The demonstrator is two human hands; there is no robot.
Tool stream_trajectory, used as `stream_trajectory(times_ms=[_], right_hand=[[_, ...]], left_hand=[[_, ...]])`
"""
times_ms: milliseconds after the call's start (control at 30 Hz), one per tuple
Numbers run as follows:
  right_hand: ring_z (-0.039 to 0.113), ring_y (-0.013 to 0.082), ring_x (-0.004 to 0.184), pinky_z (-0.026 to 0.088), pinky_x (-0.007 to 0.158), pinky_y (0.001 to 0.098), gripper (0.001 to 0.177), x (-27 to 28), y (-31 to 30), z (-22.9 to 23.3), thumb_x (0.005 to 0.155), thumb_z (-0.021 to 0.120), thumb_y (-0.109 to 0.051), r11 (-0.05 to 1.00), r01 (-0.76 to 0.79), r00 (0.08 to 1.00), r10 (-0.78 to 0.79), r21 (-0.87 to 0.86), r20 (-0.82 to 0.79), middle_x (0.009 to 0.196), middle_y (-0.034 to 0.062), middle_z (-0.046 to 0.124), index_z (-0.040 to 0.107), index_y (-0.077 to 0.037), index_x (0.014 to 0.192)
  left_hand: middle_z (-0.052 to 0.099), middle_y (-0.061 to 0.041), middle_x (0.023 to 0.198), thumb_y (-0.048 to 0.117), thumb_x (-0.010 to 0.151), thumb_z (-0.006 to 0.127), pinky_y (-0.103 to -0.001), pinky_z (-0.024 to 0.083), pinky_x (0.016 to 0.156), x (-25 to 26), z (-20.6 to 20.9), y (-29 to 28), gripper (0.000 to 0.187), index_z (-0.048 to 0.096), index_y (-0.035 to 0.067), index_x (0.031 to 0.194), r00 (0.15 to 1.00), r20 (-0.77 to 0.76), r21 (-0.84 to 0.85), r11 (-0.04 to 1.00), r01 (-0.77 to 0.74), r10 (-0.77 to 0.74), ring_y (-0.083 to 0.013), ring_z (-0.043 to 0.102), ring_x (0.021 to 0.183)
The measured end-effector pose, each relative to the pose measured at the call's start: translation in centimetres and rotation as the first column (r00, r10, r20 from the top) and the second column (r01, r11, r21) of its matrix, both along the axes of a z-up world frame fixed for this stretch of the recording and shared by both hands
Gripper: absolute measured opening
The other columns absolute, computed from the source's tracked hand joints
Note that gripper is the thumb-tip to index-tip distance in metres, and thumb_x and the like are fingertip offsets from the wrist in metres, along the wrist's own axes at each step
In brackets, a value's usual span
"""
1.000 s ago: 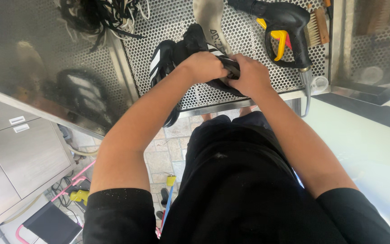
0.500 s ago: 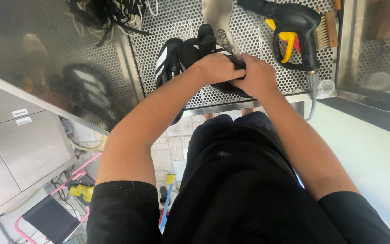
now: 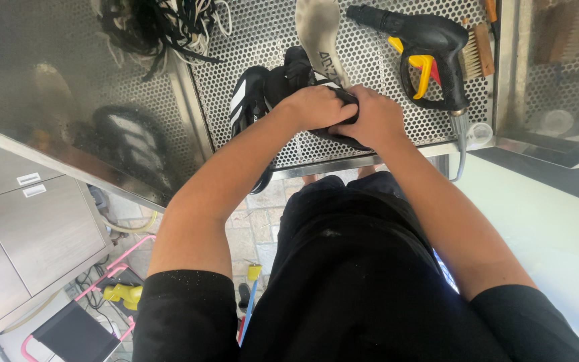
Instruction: The person takes shoes off a rack, removes the laces at a sink, and then uses a compressed air nozzle to blow dust and moisture off the shoes and insoles at a cleaning station.
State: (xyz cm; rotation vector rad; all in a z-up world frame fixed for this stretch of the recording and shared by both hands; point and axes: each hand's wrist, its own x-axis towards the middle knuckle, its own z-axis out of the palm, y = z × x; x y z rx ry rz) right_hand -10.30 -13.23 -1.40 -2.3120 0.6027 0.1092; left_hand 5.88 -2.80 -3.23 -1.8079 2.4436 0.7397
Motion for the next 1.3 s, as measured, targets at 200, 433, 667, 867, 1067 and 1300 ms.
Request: stream_trajectory(times_ms=[200,433,667,867,1067,1300], right_hand=[[0.070,0.0356,0.094,0.055,0.081,0.0472,0.069,0.2,-0.2,-1.1,0.066,0.091,-0.044,0.998,0.012,1.000,-0.012,-0.063,-0.011,0.104,0.0149,0.072,0.064,-0.005,0.116],[0.071,0.0344,0.091,0.055,0.081,0.0470,0.067,0.7,-0.3,-1.5,0.065,0.089,-0.045,0.996,-0.045,0.993,0.036,-0.077,-0.115,0.100,0.0155,0.072,0.064,-0.007,0.114],[0.071,0.0351,0.093,0.055,0.081,0.0472,0.068,0.9,-0.2,-1.5,0.065,0.091,-0.045,0.995,-0.053,0.993,0.044,-0.085,-0.111,0.102,0.0161,0.072,0.063,-0.006,0.114],[0.071,0.0348,0.094,0.055,0.082,0.0474,0.068,0.8,-0.2,-1.4,0.062,0.091,-0.041,0.997,-0.036,0.995,0.029,-0.075,-0.093,0.103,0.0142,0.073,0.065,-0.010,0.116],[0.071,0.0346,0.093,0.055,0.080,0.0477,0.064,0.7,-0.8,-1.0,0.064,0.090,-0.043,0.999,-0.019,0.994,0.014,-0.046,-0.110,0.102,0.0135,0.073,0.067,-0.012,0.115],[0.071,0.0348,0.090,0.055,0.080,0.0469,0.066,0.6,-1.1,-1.0,0.065,0.090,-0.046,1.000,-0.023,0.995,0.022,-0.002,-0.094,0.100,0.0141,0.073,0.068,-0.011,0.117]], left_hand=[[0.071,-0.007,0.082,0.015,0.092,0.063,-0.041,0.059,0.066,0.6,0.0,-0.6,0.012,0.059,0.008,0.101,0.999,0.051,-0.170,0.985,0.017,-0.008,-0.0292,0.073,0.080],[0.072,-0.002,0.085,0.019,0.081,0.073,-0.041,0.059,0.071,0.8,0.6,-0.5,0.007,0.078,0.014,0.081,0.996,0.075,0.128,0.990,-0.050,0.041,-0.0255,0.073,0.088],[0.072,-0.004,0.086,0.020,0.079,0.071,-0.040,0.059,0.069,0.9,0.4,-0.3,0.010,0.079,0.015,0.076,0.991,0.134,-0.020,1.000,-0.016,0.019,-0.0269,0.073,0.083],[0.072,-0.004,0.084,0.014,0.086,0.064,-0.040,0.059,0.066,0.4,1.2,0.7,0.009,0.072,0.015,0.089,0.995,0.073,-0.119,0.990,0.075,-0.066,-0.0272,0.073,0.083],[0.070,-0.009,0.079,0.018,0.095,0.058,-0.044,0.057,0.062,0.9,2.1,-0.2,0.014,0.064,0.019,0.108,0.995,0.087,0.129,0.990,-0.051,0.040,-0.0311,0.072,0.076],[0.071,-0.008,0.082,0.018,0.090,0.060,-0.044,0.058,0.064,1.2,0.3,-0.3,0.013,0.066,0.018,0.102,0.996,0.082,0.011,0.999,-0.048,0.047,-0.0307,0.073,0.077]])
